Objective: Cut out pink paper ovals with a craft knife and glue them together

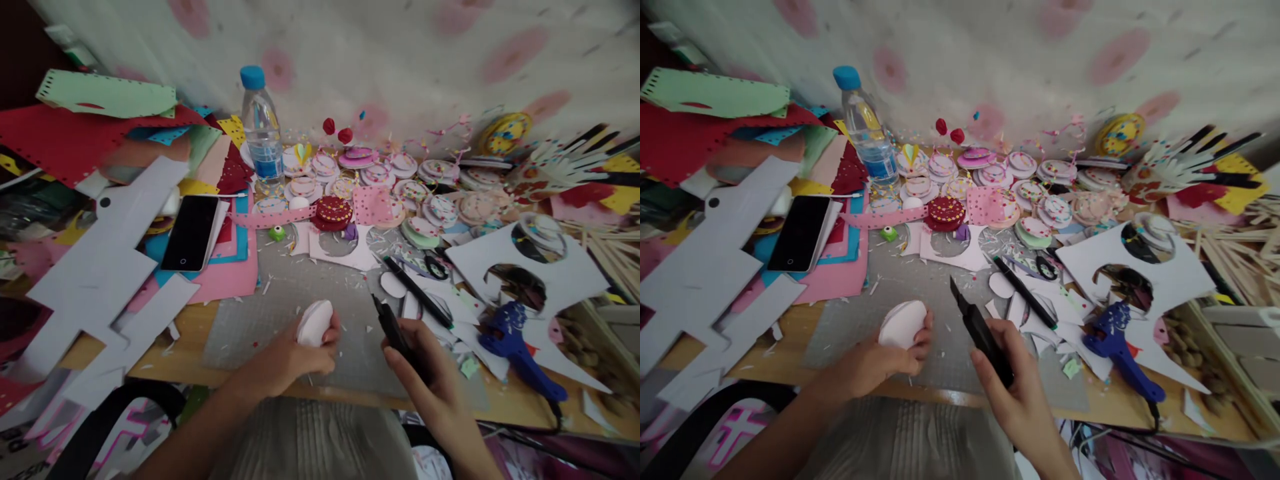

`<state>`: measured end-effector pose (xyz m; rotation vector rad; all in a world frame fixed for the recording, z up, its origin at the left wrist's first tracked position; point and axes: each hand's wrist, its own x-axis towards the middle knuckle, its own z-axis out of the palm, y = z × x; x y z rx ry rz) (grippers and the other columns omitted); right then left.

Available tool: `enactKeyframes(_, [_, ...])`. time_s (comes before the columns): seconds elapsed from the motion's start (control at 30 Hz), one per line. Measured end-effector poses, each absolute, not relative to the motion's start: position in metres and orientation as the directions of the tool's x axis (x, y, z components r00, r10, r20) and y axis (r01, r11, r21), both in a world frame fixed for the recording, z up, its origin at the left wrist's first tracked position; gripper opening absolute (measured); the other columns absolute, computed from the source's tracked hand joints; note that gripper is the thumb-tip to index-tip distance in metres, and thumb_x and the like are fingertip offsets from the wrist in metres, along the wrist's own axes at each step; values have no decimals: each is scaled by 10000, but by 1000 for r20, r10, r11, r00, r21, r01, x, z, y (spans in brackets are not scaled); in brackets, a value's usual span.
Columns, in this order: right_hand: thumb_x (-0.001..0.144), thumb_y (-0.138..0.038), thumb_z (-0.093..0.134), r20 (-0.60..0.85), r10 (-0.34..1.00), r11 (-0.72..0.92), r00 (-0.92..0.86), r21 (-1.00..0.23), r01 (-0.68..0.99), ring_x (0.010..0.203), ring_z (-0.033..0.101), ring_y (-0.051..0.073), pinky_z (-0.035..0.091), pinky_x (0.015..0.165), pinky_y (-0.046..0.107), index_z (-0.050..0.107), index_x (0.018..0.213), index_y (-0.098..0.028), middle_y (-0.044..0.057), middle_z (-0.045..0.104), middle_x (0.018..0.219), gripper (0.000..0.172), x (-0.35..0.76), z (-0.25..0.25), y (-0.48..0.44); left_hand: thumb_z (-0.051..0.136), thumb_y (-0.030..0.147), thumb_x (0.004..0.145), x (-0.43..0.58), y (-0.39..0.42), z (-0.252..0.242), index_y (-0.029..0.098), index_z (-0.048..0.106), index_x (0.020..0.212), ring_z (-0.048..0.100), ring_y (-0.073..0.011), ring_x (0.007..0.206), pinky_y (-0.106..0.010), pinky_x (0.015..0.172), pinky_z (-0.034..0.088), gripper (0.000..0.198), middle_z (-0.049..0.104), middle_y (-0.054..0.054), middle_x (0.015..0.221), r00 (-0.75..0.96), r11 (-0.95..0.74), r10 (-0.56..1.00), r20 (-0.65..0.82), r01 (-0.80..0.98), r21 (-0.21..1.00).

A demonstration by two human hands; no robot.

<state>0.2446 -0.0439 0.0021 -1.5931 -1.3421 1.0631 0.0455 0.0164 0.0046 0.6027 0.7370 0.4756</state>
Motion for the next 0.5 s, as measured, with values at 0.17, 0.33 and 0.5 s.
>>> enactKeyframes(0.17, [912,-424,552,-141,982,-175,126,-931,319,610,476,154,370,537,246,608,1071,-247,-11,552,753,244,245,-2,-41,729,164,511,48,18,2,160,558,893,356,-71,603,-217,542,252,418,438,34,754,759,882,463,-457,-342,325])
enactKeyframes(0.33, [911,-466,539,-220,964,-247,149,-948,201,562,427,137,331,486,235,613,1016,-224,-7,527,718,273,247,-4,-44,769,412,656,45,20,1,76,638,985,493,-114,697,-227,609,377,488,530,-30,805,753,875,477,-453,-454,166])
enactKeyframes(0.5, [864,-476,617,-334,932,-320,139,-941,-112,480,364,94,280,448,214,575,957,-218,-48,468,644,277,232,-2,-45,816,223,682,45,19,-2,151,648,955,580,-113,740,-202,648,445,328,636,-20,847,498,768,638,-587,-469,436])
